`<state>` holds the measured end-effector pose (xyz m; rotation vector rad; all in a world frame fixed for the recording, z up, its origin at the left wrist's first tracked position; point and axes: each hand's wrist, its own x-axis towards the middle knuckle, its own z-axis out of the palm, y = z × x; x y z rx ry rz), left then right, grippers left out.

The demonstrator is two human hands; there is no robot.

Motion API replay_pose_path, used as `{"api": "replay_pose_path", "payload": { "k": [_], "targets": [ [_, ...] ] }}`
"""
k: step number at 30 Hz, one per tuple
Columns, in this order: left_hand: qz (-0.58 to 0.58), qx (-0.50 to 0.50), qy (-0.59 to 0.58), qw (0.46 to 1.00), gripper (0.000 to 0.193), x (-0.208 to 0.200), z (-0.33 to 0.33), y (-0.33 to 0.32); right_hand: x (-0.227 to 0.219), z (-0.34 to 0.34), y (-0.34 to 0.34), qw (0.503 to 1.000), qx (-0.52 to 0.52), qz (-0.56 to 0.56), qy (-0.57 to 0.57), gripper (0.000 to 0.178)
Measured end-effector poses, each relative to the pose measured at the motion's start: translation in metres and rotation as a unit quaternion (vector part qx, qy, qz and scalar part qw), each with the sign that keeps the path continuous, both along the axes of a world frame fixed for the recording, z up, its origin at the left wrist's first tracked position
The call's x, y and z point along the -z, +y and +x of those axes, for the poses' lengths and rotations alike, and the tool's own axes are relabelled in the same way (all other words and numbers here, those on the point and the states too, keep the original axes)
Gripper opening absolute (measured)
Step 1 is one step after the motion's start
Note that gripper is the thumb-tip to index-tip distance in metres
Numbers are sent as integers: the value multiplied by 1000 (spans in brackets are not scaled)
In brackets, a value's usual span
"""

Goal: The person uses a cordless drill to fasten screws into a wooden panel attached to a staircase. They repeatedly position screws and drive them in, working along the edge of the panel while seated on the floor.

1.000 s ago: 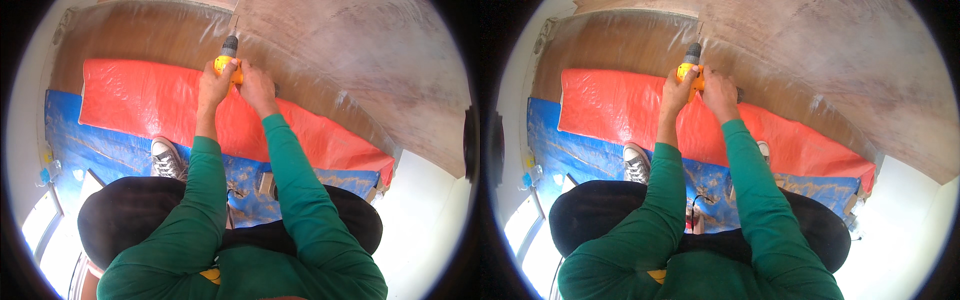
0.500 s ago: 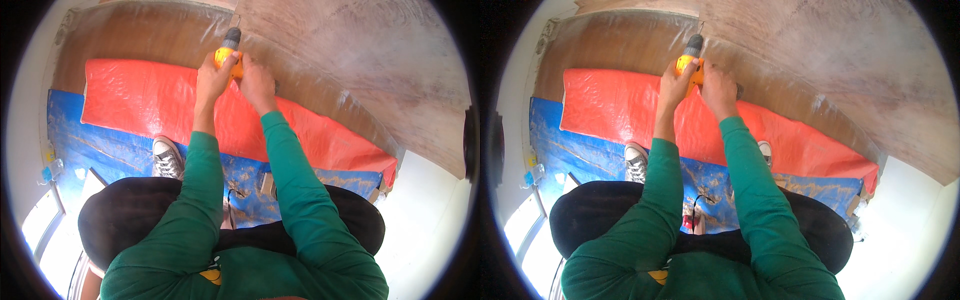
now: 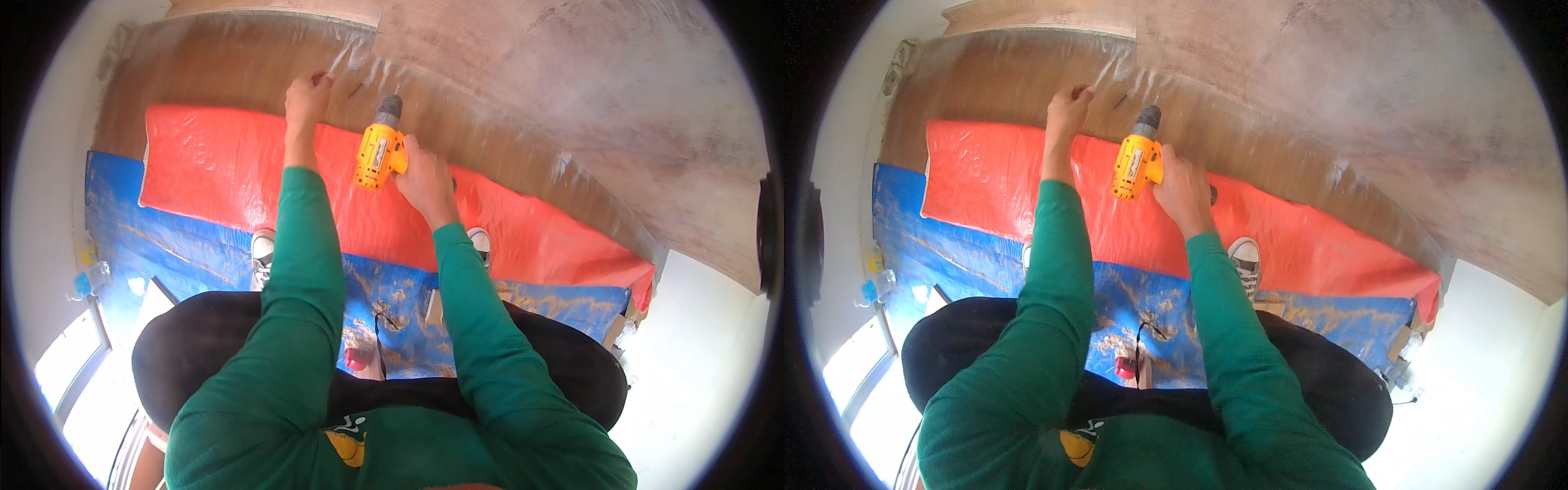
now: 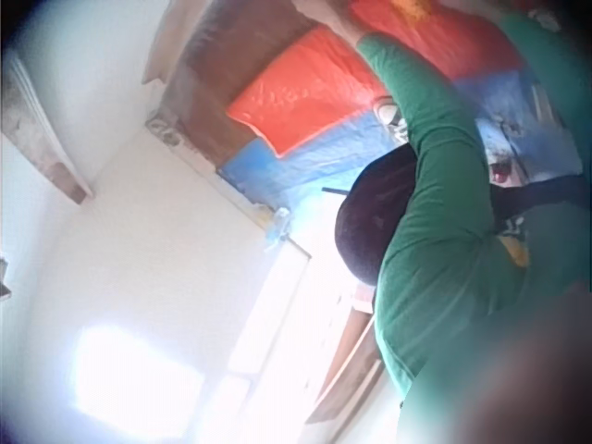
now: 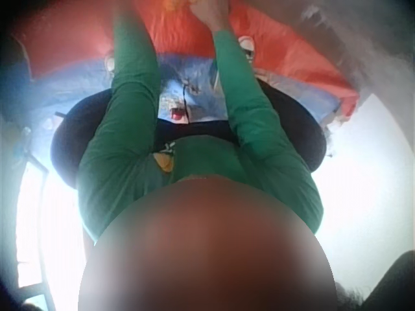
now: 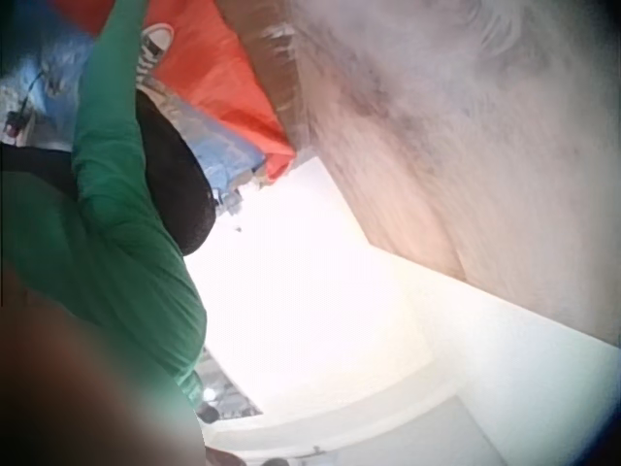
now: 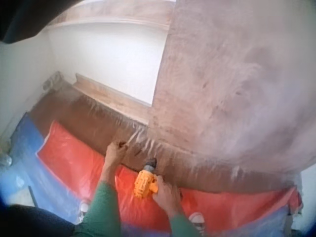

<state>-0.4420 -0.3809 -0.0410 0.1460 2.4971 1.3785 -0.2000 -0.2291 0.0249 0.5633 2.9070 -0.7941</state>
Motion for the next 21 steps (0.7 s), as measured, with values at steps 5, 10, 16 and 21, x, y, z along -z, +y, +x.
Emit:
{"api": "replay_pose_path", "payload": {
  "k": [5, 10, 16, 21],
  "targets": [
    [-125, 64, 97, 985, 40, 38, 10, 34, 5, 1, 7, 999, 25, -34, -24, 44],
    [-186, 43, 176, 966, 31, 67, 37, 51, 5, -1, 10, 997, 32, -35, -55, 48],
    [64, -54, 26, 996, 22, 59, 16, 56, 3, -6, 6, 997, 36, -53, -43, 50],
    [364, -38, -222, 904, 34, 48, 3, 53, 5, -8, 3, 997, 24, -59, -45, 50]
  ]
}}
